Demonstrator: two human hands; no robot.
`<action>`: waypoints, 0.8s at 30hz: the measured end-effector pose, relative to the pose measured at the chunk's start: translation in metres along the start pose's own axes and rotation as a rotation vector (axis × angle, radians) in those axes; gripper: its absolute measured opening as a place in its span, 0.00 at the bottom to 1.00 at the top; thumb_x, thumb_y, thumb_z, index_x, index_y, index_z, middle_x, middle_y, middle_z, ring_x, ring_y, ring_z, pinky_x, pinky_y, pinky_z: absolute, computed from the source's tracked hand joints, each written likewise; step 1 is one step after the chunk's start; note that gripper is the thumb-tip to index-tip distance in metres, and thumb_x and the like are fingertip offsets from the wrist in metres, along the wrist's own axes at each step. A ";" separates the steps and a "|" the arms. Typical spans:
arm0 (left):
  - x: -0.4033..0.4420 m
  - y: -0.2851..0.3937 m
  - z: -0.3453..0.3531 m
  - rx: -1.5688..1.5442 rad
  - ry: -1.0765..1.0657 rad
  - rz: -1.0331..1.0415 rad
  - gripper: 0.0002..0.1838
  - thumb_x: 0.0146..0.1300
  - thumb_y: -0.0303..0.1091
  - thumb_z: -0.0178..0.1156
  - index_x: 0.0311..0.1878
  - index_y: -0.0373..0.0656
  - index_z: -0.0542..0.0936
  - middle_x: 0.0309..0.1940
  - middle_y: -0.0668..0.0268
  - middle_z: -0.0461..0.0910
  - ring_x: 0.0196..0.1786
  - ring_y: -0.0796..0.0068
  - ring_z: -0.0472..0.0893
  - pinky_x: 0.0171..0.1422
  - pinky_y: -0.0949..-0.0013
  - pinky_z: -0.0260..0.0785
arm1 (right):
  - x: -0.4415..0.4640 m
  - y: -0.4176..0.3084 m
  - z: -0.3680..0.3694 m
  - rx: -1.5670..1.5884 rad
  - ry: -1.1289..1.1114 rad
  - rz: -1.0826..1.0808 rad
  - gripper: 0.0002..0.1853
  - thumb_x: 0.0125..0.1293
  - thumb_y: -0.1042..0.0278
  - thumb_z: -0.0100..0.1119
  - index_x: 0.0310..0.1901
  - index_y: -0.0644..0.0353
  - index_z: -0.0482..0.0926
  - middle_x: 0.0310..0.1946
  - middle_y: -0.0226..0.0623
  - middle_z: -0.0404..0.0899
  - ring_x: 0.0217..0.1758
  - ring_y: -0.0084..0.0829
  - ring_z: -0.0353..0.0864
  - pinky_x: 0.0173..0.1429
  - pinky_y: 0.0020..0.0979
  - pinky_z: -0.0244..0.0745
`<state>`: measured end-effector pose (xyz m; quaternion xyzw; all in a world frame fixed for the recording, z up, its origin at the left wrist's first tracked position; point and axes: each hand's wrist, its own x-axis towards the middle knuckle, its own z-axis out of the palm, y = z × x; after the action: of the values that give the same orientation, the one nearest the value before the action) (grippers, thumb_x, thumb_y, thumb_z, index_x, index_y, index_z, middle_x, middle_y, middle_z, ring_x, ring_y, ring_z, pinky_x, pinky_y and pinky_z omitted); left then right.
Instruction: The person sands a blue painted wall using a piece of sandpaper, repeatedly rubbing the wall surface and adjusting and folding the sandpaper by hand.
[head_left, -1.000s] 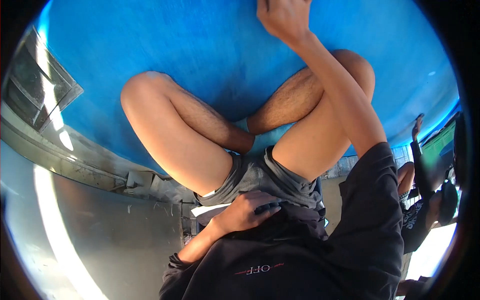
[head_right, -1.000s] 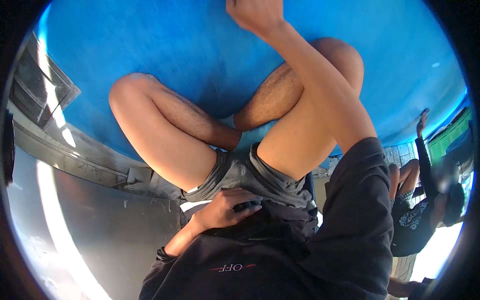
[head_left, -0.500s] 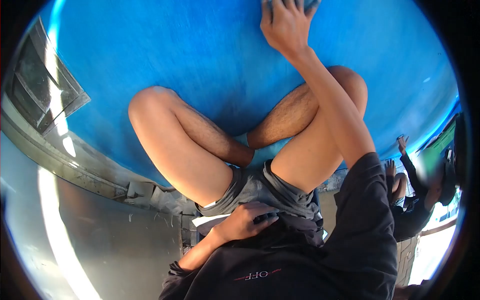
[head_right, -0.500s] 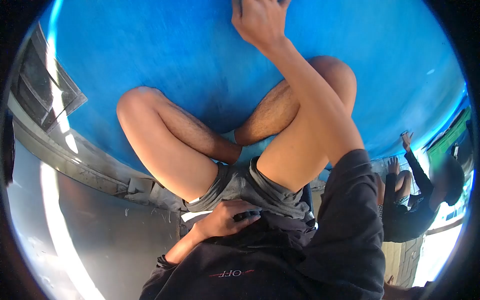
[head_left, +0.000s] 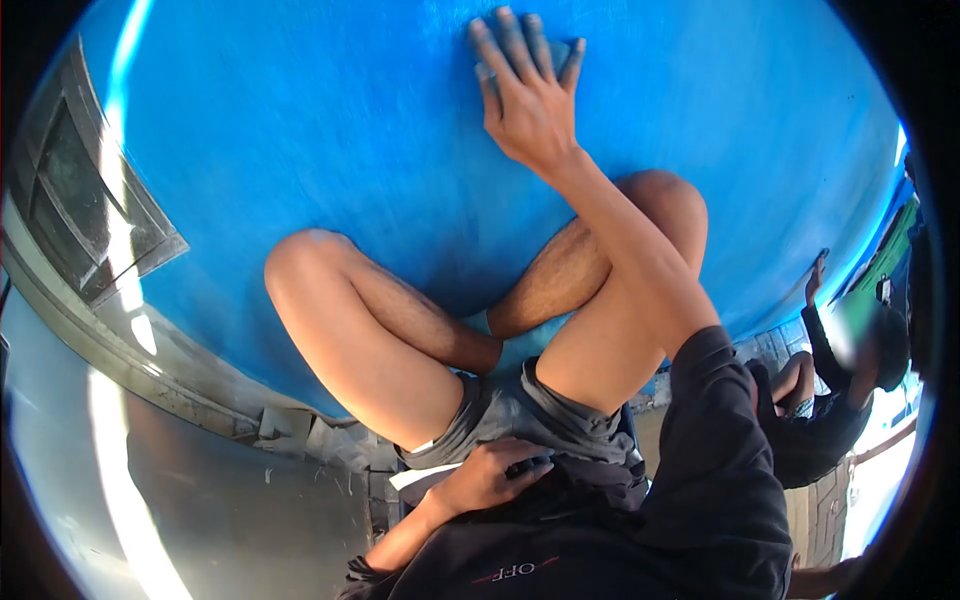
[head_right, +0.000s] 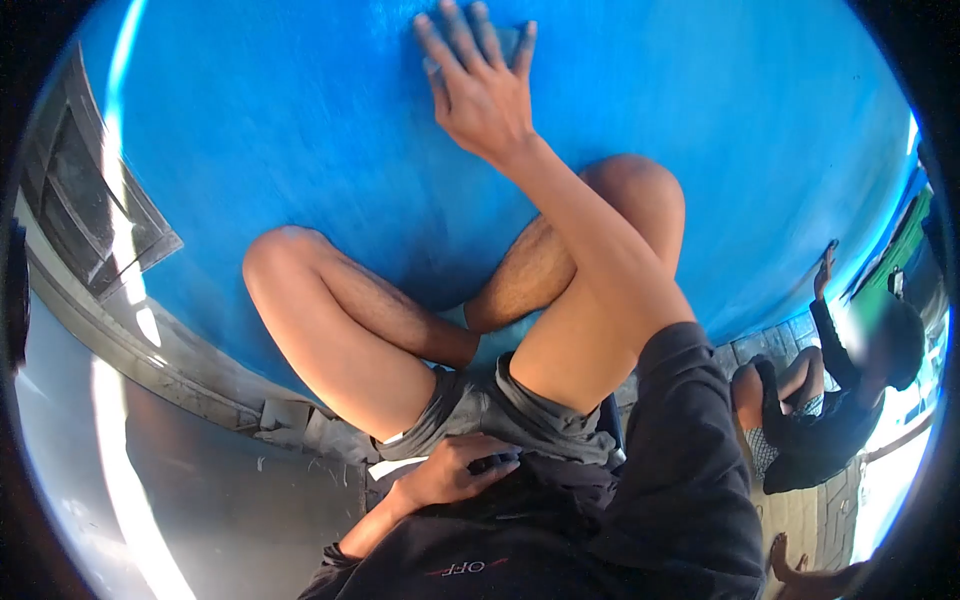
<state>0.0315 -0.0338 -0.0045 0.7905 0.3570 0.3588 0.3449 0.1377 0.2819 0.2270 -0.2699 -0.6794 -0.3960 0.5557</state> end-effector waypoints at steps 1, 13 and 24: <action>-0.001 -0.002 0.002 0.002 0.003 -0.026 0.15 0.64 0.31 0.72 0.51 0.35 0.85 0.43 0.50 0.87 0.47 0.50 0.86 0.53 0.56 0.79 | 0.002 0.002 0.002 0.003 0.067 0.073 0.28 0.76 0.59 0.54 0.77 0.37 0.69 0.78 0.33 0.65 0.81 0.44 0.61 0.78 0.76 0.39; -0.001 -0.001 0.005 0.051 0.016 -0.008 0.14 0.63 0.31 0.73 0.50 0.35 0.86 0.41 0.52 0.88 0.43 0.55 0.88 0.49 0.61 0.80 | 0.006 0.022 -0.013 0.048 0.020 0.000 0.29 0.73 0.59 0.57 0.75 0.42 0.70 0.77 0.38 0.66 0.81 0.51 0.60 0.76 0.78 0.40; 0.001 0.004 0.002 0.061 0.029 0.009 0.14 0.63 0.32 0.73 0.49 0.36 0.86 0.41 0.52 0.88 0.42 0.55 0.88 0.49 0.61 0.80 | 0.005 0.050 -0.022 -0.048 0.140 0.363 0.30 0.77 0.60 0.47 0.79 0.54 0.64 0.81 0.52 0.57 0.83 0.63 0.52 0.79 0.75 0.31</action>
<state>0.0354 -0.0355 -0.0019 0.7969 0.3691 0.3608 0.3139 0.1888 0.2908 0.2456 -0.3730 -0.5697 -0.3230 0.6572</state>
